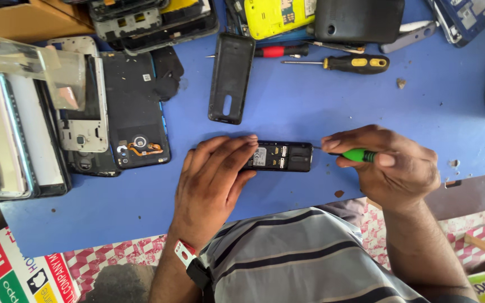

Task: The person uses a screwdriver to remove screws from the back of a black mobile phone, then removes the back cover to expose the battery and internal components. The person continues to manipulate the phone with the screwdriver while it rests on the workbench.

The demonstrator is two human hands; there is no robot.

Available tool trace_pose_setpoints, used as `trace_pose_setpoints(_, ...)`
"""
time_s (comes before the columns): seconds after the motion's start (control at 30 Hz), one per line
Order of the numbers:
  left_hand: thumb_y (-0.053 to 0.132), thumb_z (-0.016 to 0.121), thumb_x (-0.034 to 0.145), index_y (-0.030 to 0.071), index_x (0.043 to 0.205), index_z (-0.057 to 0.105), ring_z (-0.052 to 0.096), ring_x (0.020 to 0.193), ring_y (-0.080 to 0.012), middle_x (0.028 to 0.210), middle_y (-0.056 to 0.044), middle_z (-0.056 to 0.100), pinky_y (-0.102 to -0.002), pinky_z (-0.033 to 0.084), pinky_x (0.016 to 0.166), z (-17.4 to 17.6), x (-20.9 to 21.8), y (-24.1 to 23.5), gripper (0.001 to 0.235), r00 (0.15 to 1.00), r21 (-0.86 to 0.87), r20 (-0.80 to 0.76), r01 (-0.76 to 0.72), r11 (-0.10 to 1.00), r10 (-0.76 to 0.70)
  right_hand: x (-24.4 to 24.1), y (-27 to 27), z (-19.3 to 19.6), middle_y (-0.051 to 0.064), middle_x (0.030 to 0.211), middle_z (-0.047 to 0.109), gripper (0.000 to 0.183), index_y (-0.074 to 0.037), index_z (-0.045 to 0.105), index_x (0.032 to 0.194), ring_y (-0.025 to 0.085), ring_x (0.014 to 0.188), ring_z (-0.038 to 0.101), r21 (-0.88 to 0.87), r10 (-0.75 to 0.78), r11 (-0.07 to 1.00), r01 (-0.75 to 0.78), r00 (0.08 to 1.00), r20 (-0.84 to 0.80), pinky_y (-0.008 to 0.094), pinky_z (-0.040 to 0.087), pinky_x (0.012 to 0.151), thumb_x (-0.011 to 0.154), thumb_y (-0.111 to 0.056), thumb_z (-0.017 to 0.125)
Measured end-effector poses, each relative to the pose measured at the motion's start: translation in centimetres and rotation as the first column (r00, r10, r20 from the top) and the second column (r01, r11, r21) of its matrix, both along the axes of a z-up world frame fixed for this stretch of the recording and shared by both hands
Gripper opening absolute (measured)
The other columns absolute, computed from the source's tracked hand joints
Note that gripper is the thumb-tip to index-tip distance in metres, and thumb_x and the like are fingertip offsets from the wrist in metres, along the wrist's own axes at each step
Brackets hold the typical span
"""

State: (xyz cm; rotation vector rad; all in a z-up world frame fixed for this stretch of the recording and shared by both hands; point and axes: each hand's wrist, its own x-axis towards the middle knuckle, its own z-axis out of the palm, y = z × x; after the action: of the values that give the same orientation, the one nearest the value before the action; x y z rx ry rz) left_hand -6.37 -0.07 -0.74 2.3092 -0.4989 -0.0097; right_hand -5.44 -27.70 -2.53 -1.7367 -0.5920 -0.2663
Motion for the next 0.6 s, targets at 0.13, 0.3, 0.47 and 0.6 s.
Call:
trace_pose_setpoints(0.13,0.015,0.080,0.086,0.009,0.132,0.062,0.060,0.120,-0.0240,0.134,0.000,0.066,-0.042,0.047,0.097,0.0,-0.1,0.0,0.050,1.000,0.013,-0.001,0.000,1.000,0.000,0.3,-0.2,0.7,0.023,0.117,0.071,0.050,-0.022,0.050,0.135,0.039,0.107,0.077,0.024,0.109,0.994,-0.108,0.993,-0.038,0.053,0.066,0.091,0.093,-0.002,0.068)
trace_pose_setpoints(0.3,0.014,0.081,0.085,0.009,0.125,0.066,0.061,0.120,-0.0239,0.134,0.001,0.066,-0.041,0.049,0.097,-0.1,-0.3,-0.1,0.043,1.000,0.017,0.019,-0.003,1.000,0.002,0.5,0.7,0.2,0.020,0.113,0.067,0.053,-0.021,0.047,0.133,0.036,0.104,0.073,-0.035,0.027,0.999,-0.025,0.997,0.069,0.047,0.063,0.091,0.089,-0.012,0.076)
trace_pose_setpoints(0.47,0.018,0.083,0.083,0.009,0.121,0.068,0.061,0.122,-0.0262,0.138,0.000,0.064,-0.041,0.049,0.099,-0.3,-0.2,-0.1,0.042,0.999,0.041,0.052,-0.006,0.999,0.004,0.3,1.8,0.0,0.015,0.103,0.063,0.061,-0.026,0.047,0.137,0.030,0.093,0.071,-0.086,-0.066,0.993,0.084,0.979,0.192,0.043,0.066,0.080,0.092,0.002,0.077)
trace_pose_setpoints(0.6,0.038,0.080,0.084,0.006,0.126,0.065,0.058,0.124,-0.0331,0.142,-0.008,0.059,-0.045,0.044,0.103,-0.5,-1.5,0.2,0.056,0.990,0.158,0.115,-0.093,0.983,0.075,0.2,2.2,0.6,0.017,0.105,0.065,0.058,-0.027,0.039,0.146,0.029,0.097,0.073,-0.044,-0.065,0.996,0.071,0.991,0.119,0.043,0.065,0.082,0.102,0.006,0.055)
